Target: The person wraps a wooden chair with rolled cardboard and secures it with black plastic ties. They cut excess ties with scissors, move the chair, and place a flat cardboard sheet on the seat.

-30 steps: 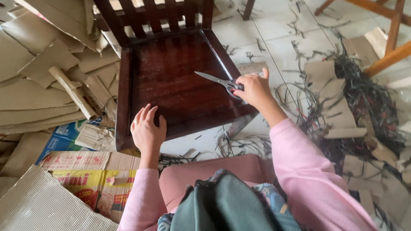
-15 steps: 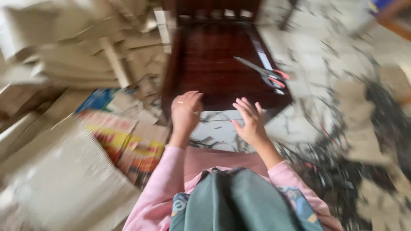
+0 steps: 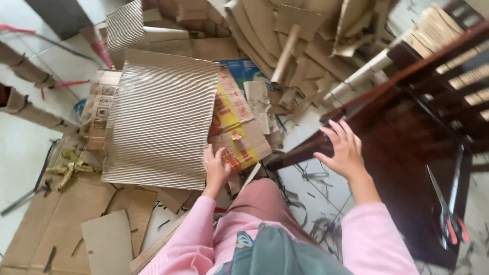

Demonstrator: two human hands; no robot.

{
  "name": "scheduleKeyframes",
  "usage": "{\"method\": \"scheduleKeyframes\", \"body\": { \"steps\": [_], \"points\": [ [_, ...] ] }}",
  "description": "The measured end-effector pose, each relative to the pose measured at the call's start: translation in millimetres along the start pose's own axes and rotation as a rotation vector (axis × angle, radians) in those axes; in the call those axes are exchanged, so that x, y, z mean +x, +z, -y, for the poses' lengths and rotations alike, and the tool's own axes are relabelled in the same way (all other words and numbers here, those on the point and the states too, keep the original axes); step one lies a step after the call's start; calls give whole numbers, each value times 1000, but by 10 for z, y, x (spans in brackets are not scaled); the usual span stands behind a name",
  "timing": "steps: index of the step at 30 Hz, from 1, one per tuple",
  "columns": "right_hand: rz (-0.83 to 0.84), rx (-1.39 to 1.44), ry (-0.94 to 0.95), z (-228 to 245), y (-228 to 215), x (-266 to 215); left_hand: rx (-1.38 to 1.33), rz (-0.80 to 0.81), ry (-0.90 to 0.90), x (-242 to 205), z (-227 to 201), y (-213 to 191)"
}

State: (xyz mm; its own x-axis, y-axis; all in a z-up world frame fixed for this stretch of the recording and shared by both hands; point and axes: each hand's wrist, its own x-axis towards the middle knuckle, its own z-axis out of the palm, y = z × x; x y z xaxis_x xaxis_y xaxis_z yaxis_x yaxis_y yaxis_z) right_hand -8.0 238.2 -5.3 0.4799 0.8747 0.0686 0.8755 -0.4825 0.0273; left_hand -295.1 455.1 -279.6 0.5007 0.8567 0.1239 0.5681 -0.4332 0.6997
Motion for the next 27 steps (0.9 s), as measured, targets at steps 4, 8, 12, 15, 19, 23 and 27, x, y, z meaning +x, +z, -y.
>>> {"method": "scheduleKeyframes", "body": {
  "steps": [4, 8, 12, 15, 19, 23, 27],
  "points": [
    [-22, -48, -16, -22, 66, 44, 145, 143, -274, 436, 378, 191],
    [-14, -12, 23, 15, 19, 74, 485, 395, -487, 607, 862, 721],
    [-20, -7, 21, -3, 44, 78, 538, 260, -598, 561, 1211, 977],
    [-24, -2, 19, -4, 19, 71, 817, -456, 60, 677, 1272, 577],
    [-45, 2, -9, -54, 63, 33, 794, -348, 130, 876, 844, -142],
    [-64, -9, -20, -72, 129, -13, 407, -154, 75, 707, -49, -737],
    [-258, -21, -89, -46, 280, -69, 170, -71, 172, 295, -957, -935]
  ]
}}
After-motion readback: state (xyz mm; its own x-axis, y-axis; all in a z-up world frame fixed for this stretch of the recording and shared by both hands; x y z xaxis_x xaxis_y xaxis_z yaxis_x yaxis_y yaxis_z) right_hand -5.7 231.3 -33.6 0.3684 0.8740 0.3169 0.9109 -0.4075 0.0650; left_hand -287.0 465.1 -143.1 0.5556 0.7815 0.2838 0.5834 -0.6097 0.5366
